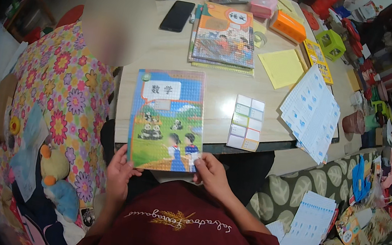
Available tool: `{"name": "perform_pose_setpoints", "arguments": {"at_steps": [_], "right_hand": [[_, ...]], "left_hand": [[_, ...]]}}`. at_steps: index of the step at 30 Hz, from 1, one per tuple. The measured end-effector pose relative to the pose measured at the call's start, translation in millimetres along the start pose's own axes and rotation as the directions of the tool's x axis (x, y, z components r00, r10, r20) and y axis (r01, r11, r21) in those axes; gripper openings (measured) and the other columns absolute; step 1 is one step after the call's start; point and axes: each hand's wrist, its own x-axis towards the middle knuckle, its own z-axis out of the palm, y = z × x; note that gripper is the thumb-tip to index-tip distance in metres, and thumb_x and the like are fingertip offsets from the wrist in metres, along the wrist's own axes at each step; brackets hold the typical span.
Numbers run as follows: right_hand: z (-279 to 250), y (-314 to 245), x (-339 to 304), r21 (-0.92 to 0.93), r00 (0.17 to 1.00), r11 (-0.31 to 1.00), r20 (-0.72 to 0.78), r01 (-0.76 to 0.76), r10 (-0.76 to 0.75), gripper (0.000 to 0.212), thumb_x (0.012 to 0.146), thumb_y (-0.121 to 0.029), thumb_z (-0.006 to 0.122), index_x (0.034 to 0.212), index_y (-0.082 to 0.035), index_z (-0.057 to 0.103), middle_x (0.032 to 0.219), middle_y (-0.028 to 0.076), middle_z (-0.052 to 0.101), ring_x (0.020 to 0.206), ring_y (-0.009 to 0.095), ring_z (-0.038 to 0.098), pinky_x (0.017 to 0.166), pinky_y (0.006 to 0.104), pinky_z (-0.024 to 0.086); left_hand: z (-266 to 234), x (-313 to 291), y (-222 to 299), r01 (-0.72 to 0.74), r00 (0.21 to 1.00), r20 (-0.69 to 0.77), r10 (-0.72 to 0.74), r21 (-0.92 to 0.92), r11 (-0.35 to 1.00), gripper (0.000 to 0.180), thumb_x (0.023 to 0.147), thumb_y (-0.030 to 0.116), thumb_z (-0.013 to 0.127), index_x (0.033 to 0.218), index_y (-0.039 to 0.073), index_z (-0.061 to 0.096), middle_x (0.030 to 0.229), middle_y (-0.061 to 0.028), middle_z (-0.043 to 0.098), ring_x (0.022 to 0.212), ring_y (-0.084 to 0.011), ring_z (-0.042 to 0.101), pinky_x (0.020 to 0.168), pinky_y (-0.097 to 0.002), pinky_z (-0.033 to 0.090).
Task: The person peels small rectangular labels from a sheet and sticks them onto the covers of several textbooks. They handle multiple books, including a science and a math textbook, placing one label on each cover before stacking them.
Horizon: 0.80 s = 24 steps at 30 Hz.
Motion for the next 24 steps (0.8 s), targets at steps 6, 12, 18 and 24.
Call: {"name": "perform_pose_setpoints", "arguments": {"at_steps": [6, 12, 18, 24], "right_hand": [[-18, -40, 1, -0.360, 0.998, 0.931, 0.026, 0.060, -0.055, 0.031, 0.094, -0.030, 0.048, 0.093, 0.000, 0.058, 0.069, 0.004, 0.063, 0.056, 0.009, 0.058, 0.050, 0.0232, 0.047], [-94, -9, -20, -0.098, 0.859, 0.995, -0.508, 0.023, -0.069, 0.027, 0.091, -0.029, 0.054, 0.083, -0.003, 0.056, 0.065, 0.004, 0.058, 0.050, 0.007, 0.052, 0.044, 0.0203, 0.041], [-106, -23, -9, -0.477, 0.613, 0.865, -0.641, 0.154, -0.462, 0.024, 0.087, -0.018, 0.062, 0.097, 0.001, 0.055, 0.077, 0.006, 0.061, 0.057, 0.009, 0.052, 0.054, 0.0235, 0.045], [-100, -23, 4, -0.496, 0.626, 0.862, -0.640, 0.106, -0.445, 0.038, 0.079, -0.017, 0.071, 0.105, 0.002, 0.051, 0.084, 0.007, 0.060, 0.060, 0.008, 0.051, 0.057, 0.0228, 0.044]], "left_hand": [[-10, 26, 7, 0.164, 0.981, 0.119, -0.153, -0.092, 0.982, 0.026, 0.089, 0.012, 0.053, 0.109, -0.003, 0.044, 0.084, -0.0143, 0.061, 0.050, -0.0177, 0.059, 0.040, -0.0227, 0.046], [-5, 24, 10, 0.172, 0.983, 0.046, -0.177, 0.091, 0.981, 0.031, 0.089, 0.013, 0.054, 0.114, -0.002, 0.043, 0.090, -0.0143, 0.061, 0.053, -0.0183, 0.060, 0.043, -0.0227, 0.047], [-7, 19, 5, 0.144, 0.988, 0.046, -0.146, 0.054, 0.988, 0.035, 0.090, 0.010, 0.051, 0.120, -0.001, 0.039, 0.092, -0.0140, 0.060, 0.057, -0.0180, 0.061, 0.047, -0.0232, 0.049], [-7, 15, 3, 0.104, 0.995, 0.004, -0.104, -0.055, 0.993, 0.038, 0.091, 0.010, 0.050, 0.124, 0.001, 0.035, 0.097, -0.0148, 0.059, 0.056, -0.0191, 0.060, 0.046, -0.0240, 0.048]]}}
